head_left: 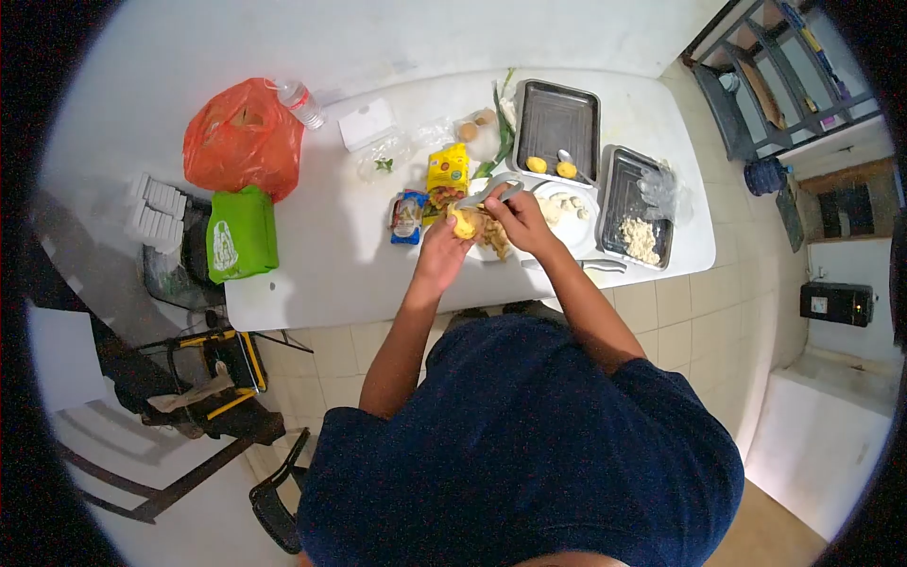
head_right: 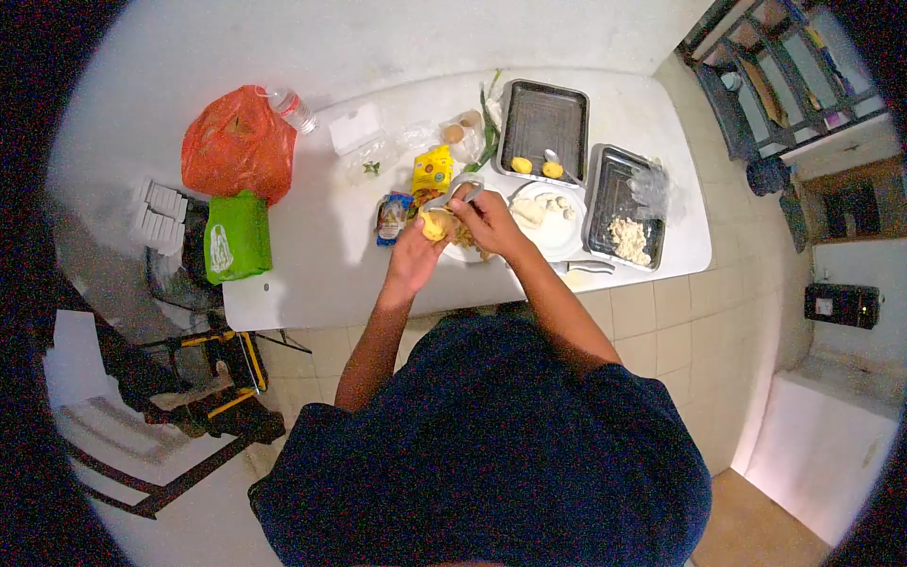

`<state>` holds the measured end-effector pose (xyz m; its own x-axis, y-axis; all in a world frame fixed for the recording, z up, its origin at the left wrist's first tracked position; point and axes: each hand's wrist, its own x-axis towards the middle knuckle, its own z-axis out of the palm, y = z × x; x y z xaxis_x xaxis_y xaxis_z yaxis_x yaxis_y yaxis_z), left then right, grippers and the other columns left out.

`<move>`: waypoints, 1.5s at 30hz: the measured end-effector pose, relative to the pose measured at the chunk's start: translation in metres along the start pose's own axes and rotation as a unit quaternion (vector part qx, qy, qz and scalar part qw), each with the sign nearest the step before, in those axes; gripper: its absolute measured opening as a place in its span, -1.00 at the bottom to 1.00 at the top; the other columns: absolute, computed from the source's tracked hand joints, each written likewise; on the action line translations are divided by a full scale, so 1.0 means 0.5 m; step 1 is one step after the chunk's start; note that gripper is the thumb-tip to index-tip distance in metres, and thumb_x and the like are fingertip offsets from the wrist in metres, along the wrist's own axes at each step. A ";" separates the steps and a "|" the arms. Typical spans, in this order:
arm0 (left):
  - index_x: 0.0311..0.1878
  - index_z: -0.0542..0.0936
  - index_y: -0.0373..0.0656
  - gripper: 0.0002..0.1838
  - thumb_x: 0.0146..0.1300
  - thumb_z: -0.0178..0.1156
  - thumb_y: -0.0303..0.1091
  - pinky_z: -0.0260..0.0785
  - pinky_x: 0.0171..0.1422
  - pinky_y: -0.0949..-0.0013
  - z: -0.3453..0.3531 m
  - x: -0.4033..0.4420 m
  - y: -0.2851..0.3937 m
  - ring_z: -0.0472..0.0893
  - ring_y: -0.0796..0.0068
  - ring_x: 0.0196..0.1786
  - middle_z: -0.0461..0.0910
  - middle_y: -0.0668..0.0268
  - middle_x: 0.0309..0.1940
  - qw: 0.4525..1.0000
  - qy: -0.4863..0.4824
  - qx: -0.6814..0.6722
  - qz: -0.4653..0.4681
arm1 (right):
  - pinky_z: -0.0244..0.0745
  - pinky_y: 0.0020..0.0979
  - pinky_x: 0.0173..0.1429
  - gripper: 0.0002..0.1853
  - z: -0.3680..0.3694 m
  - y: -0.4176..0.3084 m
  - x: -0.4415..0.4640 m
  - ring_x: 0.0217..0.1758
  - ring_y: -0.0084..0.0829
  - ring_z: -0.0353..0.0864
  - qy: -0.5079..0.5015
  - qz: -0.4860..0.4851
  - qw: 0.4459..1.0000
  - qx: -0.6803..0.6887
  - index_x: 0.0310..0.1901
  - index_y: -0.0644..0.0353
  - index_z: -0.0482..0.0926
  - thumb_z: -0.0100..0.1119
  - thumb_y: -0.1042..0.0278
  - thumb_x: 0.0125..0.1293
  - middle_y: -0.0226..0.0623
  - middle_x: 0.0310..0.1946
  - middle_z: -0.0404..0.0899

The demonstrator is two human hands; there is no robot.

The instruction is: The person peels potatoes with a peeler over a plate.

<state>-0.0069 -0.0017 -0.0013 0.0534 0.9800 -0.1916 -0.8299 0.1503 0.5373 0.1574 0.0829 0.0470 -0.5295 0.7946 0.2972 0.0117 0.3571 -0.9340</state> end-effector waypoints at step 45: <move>0.25 0.36 -0.27 -0.56 0.32 0.10 -0.44 0.31 0.38 0.11 0.000 0.010 0.000 0.48 0.25 0.27 0.48 0.14 0.18 0.998 -0.067 0.012 0.005 | 0.35 -0.41 -0.38 -0.72 -0.011 0.042 0.004 -0.49 -0.54 0.40 0.011 0.016 0.999 0.039 -0.32 0.24 0.48 0.06 0.19 0.46 -0.38 -0.56 0.45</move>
<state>-0.0066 0.0032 -0.0025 0.1202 0.9899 -0.0752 -0.8170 0.1416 0.5590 0.1615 0.0948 0.0290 -0.5118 0.8154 0.2705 -0.0392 0.2923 -0.9555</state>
